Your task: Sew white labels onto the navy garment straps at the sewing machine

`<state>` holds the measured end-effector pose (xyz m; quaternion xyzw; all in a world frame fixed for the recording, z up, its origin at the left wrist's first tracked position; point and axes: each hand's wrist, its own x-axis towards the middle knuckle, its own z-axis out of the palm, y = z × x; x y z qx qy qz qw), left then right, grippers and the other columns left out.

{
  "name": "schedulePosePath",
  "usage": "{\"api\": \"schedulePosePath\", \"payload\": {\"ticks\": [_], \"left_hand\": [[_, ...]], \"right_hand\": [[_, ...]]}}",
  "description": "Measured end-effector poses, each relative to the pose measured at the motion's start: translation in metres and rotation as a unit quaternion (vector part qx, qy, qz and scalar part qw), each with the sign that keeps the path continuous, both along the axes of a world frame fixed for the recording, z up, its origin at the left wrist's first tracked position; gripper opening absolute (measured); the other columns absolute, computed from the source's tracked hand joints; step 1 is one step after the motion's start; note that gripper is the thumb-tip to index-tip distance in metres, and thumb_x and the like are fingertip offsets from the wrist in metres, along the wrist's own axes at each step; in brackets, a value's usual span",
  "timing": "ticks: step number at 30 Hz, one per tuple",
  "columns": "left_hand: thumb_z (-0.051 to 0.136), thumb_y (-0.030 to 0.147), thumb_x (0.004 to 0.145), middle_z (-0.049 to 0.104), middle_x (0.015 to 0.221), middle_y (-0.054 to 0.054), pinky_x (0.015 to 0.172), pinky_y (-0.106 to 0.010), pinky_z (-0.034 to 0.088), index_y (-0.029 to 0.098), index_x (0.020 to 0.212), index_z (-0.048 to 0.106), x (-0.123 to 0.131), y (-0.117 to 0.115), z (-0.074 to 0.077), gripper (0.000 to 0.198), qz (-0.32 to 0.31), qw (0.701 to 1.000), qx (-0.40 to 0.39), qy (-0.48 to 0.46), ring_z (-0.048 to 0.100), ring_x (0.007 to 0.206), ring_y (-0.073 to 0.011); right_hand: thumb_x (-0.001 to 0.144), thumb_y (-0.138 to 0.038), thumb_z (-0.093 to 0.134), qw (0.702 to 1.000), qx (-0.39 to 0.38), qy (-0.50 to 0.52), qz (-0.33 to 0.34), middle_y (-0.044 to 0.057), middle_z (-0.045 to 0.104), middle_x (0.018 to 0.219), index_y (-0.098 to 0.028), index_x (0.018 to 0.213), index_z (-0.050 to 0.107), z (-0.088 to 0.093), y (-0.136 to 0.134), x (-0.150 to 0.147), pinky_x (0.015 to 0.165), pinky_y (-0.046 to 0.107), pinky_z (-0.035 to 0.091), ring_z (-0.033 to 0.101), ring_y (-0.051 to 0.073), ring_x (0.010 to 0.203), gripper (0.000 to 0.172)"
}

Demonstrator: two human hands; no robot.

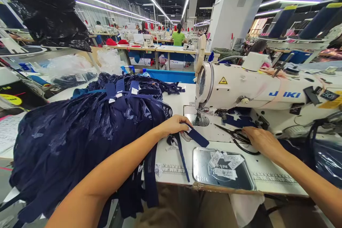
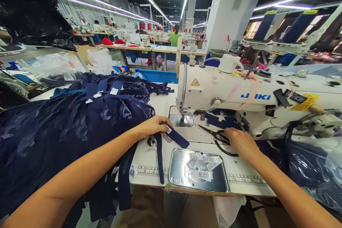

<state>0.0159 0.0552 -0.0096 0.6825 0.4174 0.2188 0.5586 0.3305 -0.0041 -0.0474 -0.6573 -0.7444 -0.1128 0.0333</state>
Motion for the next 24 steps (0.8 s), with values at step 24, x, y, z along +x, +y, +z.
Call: {"api": "schedulePosePath", "payload": {"ticks": [24], "left_hand": [[0.056,0.012,0.060,0.057,0.060,0.002,0.055,-0.021,0.043,0.013,0.069,0.054,0.001,-0.003,-0.005,0.009,-0.033,0.999,0.031,0.006,0.058,0.056,-0.0115]], "right_hand": [[0.074,-0.007,0.043,0.988,-0.112,-0.108,-0.020,0.011,0.057,0.085,-0.014,0.080,0.055,0.014,-0.005,-0.030,0.064,0.030,0.039,0.056,0.024,0.083,0.015]]}}
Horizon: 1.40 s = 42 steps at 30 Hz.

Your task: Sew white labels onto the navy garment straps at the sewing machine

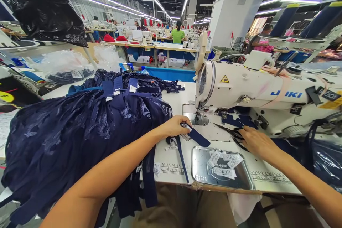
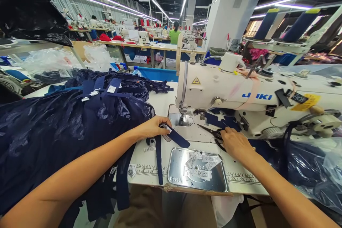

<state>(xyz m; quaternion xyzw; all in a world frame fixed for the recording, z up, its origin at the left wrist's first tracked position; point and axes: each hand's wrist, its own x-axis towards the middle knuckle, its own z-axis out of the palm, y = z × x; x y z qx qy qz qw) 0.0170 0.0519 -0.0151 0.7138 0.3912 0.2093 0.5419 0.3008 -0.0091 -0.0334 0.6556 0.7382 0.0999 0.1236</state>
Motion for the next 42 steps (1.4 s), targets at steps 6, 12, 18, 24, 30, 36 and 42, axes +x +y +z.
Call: {"api": "schedulePosePath", "payload": {"ticks": [6,12,18,24,30,36,42], "left_hand": [[0.056,0.013,0.062,0.059,0.061,0.001,0.056,-0.022,0.045,0.013,0.070,0.055,0.000,-0.001,0.001,0.008,-0.005,1.000,-0.001,0.013,0.060,0.058,-0.0127],[0.057,0.011,0.060,0.057,0.064,0.001,0.057,-0.021,0.044,0.012,0.068,0.053,0.000,0.000,0.000,0.009,0.005,1.000,0.021,0.008,0.058,0.056,-0.0102],[0.057,0.009,0.059,0.056,0.064,0.002,0.057,-0.019,0.041,0.013,0.066,0.053,0.001,-0.001,0.002,0.009,0.016,0.998,0.051,0.019,0.053,0.056,-0.0077],[0.056,0.013,0.061,0.054,0.063,0.002,0.058,-0.020,0.042,0.014,0.065,0.052,-0.002,-0.002,0.007,0.006,0.012,0.995,0.090,0.049,0.052,0.059,-0.0093],[0.046,0.014,0.070,0.055,0.104,-0.010,0.085,-0.035,0.041,0.014,0.102,0.051,-0.012,0.004,0.019,0.033,0.248,0.885,0.379,0.105,0.051,0.098,-0.0219],[0.042,0.012,0.075,0.038,0.128,-0.012,0.097,-0.037,0.033,0.014,0.113,0.046,-0.003,-0.004,0.025,0.038,0.126,0.837,0.520,0.119,0.035,0.119,-0.0226],[0.040,0.002,0.067,0.056,0.107,-0.006,0.088,-0.030,0.039,0.017,0.098,0.058,-0.011,-0.036,0.041,0.039,-0.155,0.857,0.430,0.237,0.051,0.100,-0.0175]], "right_hand": [[0.073,-0.016,0.047,0.998,0.030,0.060,0.020,0.005,0.060,0.083,-0.017,0.085,0.049,-0.002,0.005,-0.001,0.049,0.024,0.031,0.056,0.018,0.064,0.012],[0.079,-0.033,0.045,0.939,0.266,0.009,0.220,0.005,0.056,0.066,-0.014,0.077,0.055,0.000,-0.008,-0.028,0.057,0.028,0.030,0.051,0.018,0.061,0.021],[0.081,-0.029,0.044,0.905,0.326,-0.023,0.271,0.007,0.055,0.064,-0.011,0.077,0.059,0.010,-0.007,-0.054,0.057,0.030,0.027,0.046,0.019,0.063,0.024],[0.084,-0.032,0.040,0.956,0.212,0.025,0.200,0.007,0.059,0.067,-0.016,0.075,0.059,0.002,-0.008,-0.048,0.057,0.027,0.030,0.051,0.018,0.065,0.026],[0.079,-0.036,0.044,0.988,0.095,0.125,-0.007,0.004,0.064,0.077,-0.020,0.081,0.053,0.008,-0.035,-0.003,0.051,0.026,0.033,0.059,0.020,0.067,0.018],[0.078,-0.033,0.044,0.985,-0.015,0.150,-0.084,0.004,0.065,0.083,-0.021,0.084,0.050,0.005,-0.070,0.029,0.055,0.025,0.036,0.061,0.020,0.075,0.015],[0.077,-0.029,0.043,0.992,0.009,0.088,-0.094,0.006,0.066,0.079,-0.020,0.084,0.056,0.000,-0.056,0.030,0.053,0.026,0.034,0.061,0.024,0.073,0.017]]}}
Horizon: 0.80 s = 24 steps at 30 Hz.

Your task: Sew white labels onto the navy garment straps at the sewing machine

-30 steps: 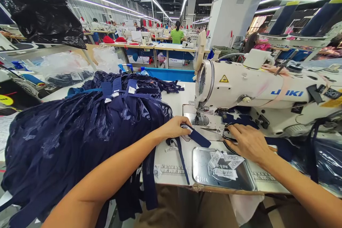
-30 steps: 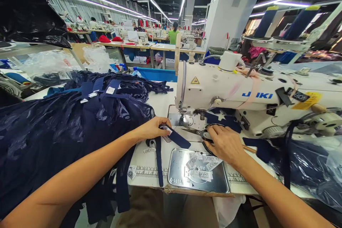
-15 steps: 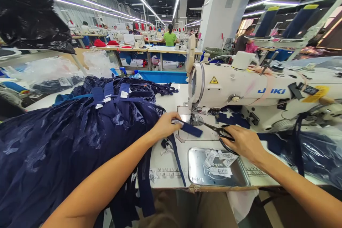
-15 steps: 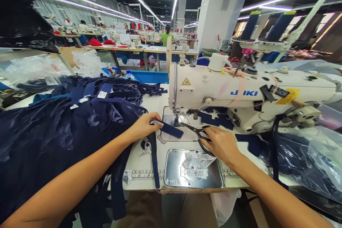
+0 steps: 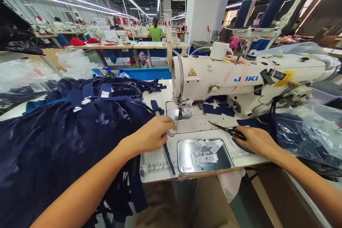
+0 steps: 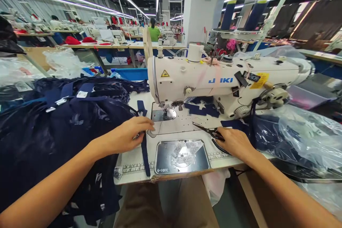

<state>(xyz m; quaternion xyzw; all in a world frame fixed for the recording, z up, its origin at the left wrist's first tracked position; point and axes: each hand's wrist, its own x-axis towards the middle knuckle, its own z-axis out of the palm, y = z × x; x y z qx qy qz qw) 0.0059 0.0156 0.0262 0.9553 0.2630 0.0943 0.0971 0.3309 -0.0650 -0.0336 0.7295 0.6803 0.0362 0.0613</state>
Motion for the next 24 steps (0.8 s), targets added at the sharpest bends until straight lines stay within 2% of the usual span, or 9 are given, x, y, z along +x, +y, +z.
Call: {"api": "schedulePosePath", "payload": {"ticks": [3,6,8,10,13,16,20,22,24], "left_hand": [[0.049,0.005,0.065,0.049,0.119,-0.008,0.092,-0.039,0.033,0.022,0.103,0.057,-0.010,-0.014,-0.002,0.042,-0.018,0.995,0.000,0.095,0.043,0.111,-0.0233],[0.052,0.009,0.070,0.051,0.117,-0.009,0.092,-0.042,0.030,0.019,0.088,0.063,-0.014,-0.019,-0.009,0.024,0.007,0.993,0.023,0.118,0.043,0.110,-0.0252],[0.048,0.011,0.074,0.058,0.105,-0.009,0.088,-0.038,0.032,0.017,0.078,0.063,-0.012,-0.018,-0.013,0.016,0.015,0.995,0.026,0.100,0.049,0.099,-0.0224],[0.045,0.013,0.077,0.062,0.090,-0.007,0.083,-0.034,0.035,0.016,0.078,0.062,-0.009,-0.016,-0.014,0.017,0.024,0.998,0.013,0.054,0.053,0.086,-0.0189],[0.044,0.019,0.078,0.061,0.073,-0.003,0.068,-0.026,0.038,0.015,0.079,0.060,0.000,-0.011,-0.015,0.016,0.083,0.991,-0.074,-0.070,0.053,0.069,-0.0145],[0.047,0.021,0.075,0.057,0.065,0.000,0.055,-0.021,0.036,0.014,0.076,0.057,0.012,-0.005,-0.019,0.013,0.151,0.935,-0.236,-0.220,0.050,0.059,-0.0106],[0.054,0.015,0.067,0.056,0.069,0.000,0.057,-0.020,0.037,0.012,0.085,0.056,0.020,0.003,-0.029,0.018,0.174,0.835,-0.394,-0.343,0.050,0.060,-0.0087],[0.055,0.013,0.066,0.056,0.070,0.000,0.058,-0.020,0.038,0.012,0.089,0.056,0.019,0.004,-0.033,0.024,0.182,0.805,-0.431,-0.365,0.050,0.061,-0.0084],[0.055,0.012,0.065,0.055,0.069,0.001,0.058,-0.020,0.037,0.012,0.091,0.056,0.017,0.004,-0.036,0.026,0.191,0.793,-0.443,-0.373,0.050,0.061,-0.0078]], "right_hand": [[0.077,-0.029,0.043,0.999,0.011,-0.035,0.012,0.008,0.066,0.077,-0.019,0.082,0.057,0.002,0.017,-0.003,0.051,0.026,0.032,0.062,0.024,0.072,0.018],[0.080,-0.026,0.041,0.996,0.042,-0.074,-0.001,0.010,0.066,0.078,-0.016,0.083,0.056,0.005,0.032,-0.011,0.050,0.026,0.032,0.062,0.024,0.073,0.018],[0.081,-0.025,0.041,0.993,0.075,-0.090,-0.010,0.012,0.065,0.082,-0.014,0.084,0.055,0.007,0.039,-0.019,0.051,0.027,0.034,0.062,0.025,0.076,0.018],[0.082,-0.027,0.043,0.992,0.093,-0.083,-0.005,0.011,0.065,0.085,-0.014,0.085,0.054,0.007,0.043,-0.027,0.052,0.027,0.035,0.061,0.024,0.078,0.018],[0.082,-0.032,0.045,0.996,0.075,-0.055,0.005,0.007,0.065,0.085,-0.017,0.084,0.053,0.005,0.046,-0.033,0.053,0.026,0.036,0.062,0.022,0.076,0.018],[0.082,-0.032,0.044,0.996,0.067,-0.051,0.005,0.007,0.064,0.084,-0.017,0.084,0.054,0.002,0.048,-0.032,0.055,0.028,0.038,0.061,0.023,0.075,0.018],[0.080,-0.024,0.044,0.988,0.124,-0.078,0.040,0.013,0.061,0.083,-0.013,0.080,0.058,0.002,0.046,-0.034,0.060,0.032,0.040,0.058,0.027,0.080,0.017],[0.080,-0.023,0.042,0.986,0.146,-0.009,0.081,0.012,0.061,0.083,-0.014,0.082,0.059,0.004,0.045,-0.043,0.062,0.033,0.041,0.057,0.026,0.081,0.019],[0.081,-0.027,0.041,0.974,0.134,0.137,0.121,0.008,0.062,0.082,-0.015,0.086,0.059,0.005,0.044,-0.057,0.064,0.031,0.042,0.058,0.021,0.077,0.022]]}}
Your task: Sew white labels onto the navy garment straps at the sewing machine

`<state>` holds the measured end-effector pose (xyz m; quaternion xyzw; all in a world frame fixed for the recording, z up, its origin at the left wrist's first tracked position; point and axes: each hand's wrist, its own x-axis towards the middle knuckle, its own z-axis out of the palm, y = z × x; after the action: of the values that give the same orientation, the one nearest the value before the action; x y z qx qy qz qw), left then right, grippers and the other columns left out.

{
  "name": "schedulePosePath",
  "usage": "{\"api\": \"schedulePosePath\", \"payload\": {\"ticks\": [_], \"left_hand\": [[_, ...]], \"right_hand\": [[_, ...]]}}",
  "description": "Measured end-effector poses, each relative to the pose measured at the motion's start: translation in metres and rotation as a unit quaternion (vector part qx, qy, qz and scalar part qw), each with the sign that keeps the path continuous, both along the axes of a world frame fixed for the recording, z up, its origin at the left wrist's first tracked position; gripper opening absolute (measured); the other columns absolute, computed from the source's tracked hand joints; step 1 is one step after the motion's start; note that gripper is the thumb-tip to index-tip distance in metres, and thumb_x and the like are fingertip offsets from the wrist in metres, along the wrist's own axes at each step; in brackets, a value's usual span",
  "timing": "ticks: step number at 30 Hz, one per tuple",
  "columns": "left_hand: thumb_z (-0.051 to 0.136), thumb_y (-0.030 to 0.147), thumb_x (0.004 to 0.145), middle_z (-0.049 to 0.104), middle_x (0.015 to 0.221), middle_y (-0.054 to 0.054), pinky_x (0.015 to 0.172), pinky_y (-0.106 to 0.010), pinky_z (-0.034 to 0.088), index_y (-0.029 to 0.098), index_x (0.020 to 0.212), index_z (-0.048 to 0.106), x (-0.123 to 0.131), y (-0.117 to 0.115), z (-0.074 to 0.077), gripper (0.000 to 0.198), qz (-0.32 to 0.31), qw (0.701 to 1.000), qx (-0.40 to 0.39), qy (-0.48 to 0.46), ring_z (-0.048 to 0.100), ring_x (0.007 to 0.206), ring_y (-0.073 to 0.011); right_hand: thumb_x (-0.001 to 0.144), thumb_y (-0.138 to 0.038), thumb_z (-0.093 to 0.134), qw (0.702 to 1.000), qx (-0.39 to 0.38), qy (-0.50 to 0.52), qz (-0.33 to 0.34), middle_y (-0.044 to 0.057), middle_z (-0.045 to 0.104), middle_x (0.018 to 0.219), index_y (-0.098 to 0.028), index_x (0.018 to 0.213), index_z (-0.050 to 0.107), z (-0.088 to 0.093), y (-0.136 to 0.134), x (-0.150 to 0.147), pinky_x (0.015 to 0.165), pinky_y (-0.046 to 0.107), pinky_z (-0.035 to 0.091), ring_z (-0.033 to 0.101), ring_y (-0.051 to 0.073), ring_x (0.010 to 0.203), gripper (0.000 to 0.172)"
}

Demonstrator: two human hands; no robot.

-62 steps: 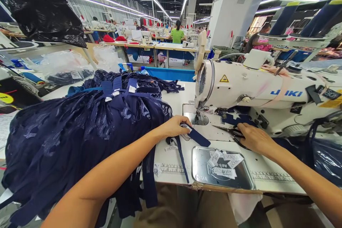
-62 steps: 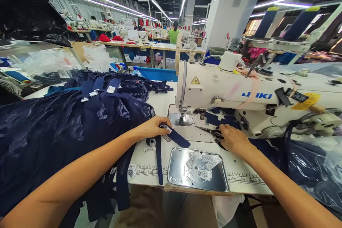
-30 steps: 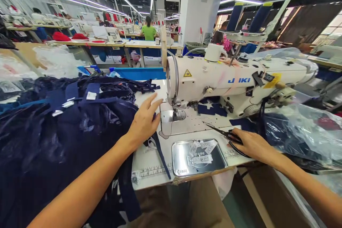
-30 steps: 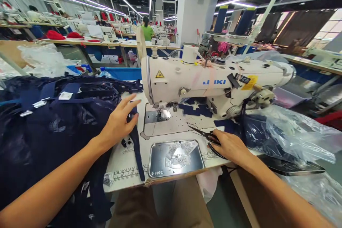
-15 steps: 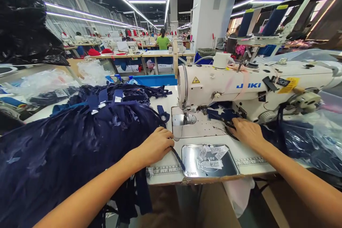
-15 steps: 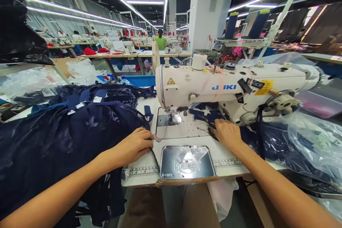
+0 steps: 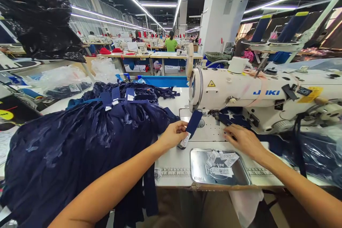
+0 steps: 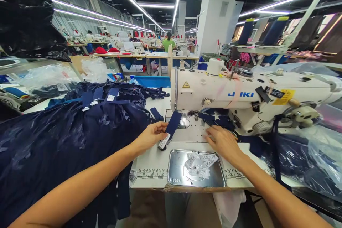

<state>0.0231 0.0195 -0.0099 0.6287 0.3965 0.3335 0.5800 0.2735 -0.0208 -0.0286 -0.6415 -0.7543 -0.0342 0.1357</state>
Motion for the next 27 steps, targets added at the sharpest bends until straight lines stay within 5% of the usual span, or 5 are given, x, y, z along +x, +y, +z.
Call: {"api": "schedulePosePath", "payload": {"ticks": [6,14,17,21,27], "left_hand": [[0.056,0.010,0.063,0.051,0.065,0.003,0.056,-0.018,0.036,0.013,0.092,0.055,-0.001,-0.003,-0.004,0.028,0.007,1.000,-0.008,-0.010,0.047,0.056,-0.0059],[0.051,0.018,0.069,0.052,0.063,0.003,0.057,-0.019,0.033,0.014,0.076,0.059,-0.003,-0.006,-0.007,0.011,-0.044,0.982,0.141,0.120,0.044,0.059,-0.0087],[0.048,0.024,0.073,0.048,0.055,0.004,0.052,-0.020,0.031,0.015,0.065,0.056,-0.005,-0.006,-0.008,0.015,-0.034,0.963,0.191,0.186,0.042,0.052,-0.0088],[0.043,0.026,0.077,0.046,0.055,0.005,0.046,-0.019,0.028,0.016,0.070,0.055,-0.003,-0.006,-0.006,0.017,-0.027,0.960,0.192,0.201,0.039,0.046,-0.0082],[0.042,0.019,0.076,0.056,0.065,0.001,0.054,-0.020,0.033,0.017,0.074,0.058,0.017,0.004,-0.002,0.016,-0.055,0.933,0.239,0.262,0.048,0.058,-0.0117]], "right_hand": [[0.075,-0.040,0.046,0.907,-0.155,0.378,0.101,0.000,0.059,0.066,-0.017,0.080,0.058,0.006,0.010,-0.058,0.053,0.025,0.040,0.052,0.013,0.056,0.026],[0.074,-0.041,0.051,0.820,-0.167,0.540,0.086,-0.004,0.051,0.048,-0.017,0.061,0.051,0.005,0.009,-0.081,0.058,0.026,0.039,0.047,0.010,0.048,0.027],[0.078,-0.039,0.045,0.877,-0.154,0.443,0.103,0.000,0.058,0.059,-0.016,0.070,0.056,-0.001,0.005,-0.065,0.057,0.026,0.040,0.051,0.012,0.053,0.027],[0.084,-0.028,0.039,0.997,-0.043,0.054,0.046,0.007,0.062,0.084,-0.016,0.090,0.060,-0.002,0.011,-0.036,0.066,0.030,0.037,0.056,0.019,0.076,0.025],[0.082,-0.018,0.041,0.983,0.026,-0.175,-0.053,0.013,0.059,0.084,-0.012,0.080,0.062,-0.003,0.040,-0.023,0.068,0.034,0.032,0.053,0.024,0.082,0.023]]}}
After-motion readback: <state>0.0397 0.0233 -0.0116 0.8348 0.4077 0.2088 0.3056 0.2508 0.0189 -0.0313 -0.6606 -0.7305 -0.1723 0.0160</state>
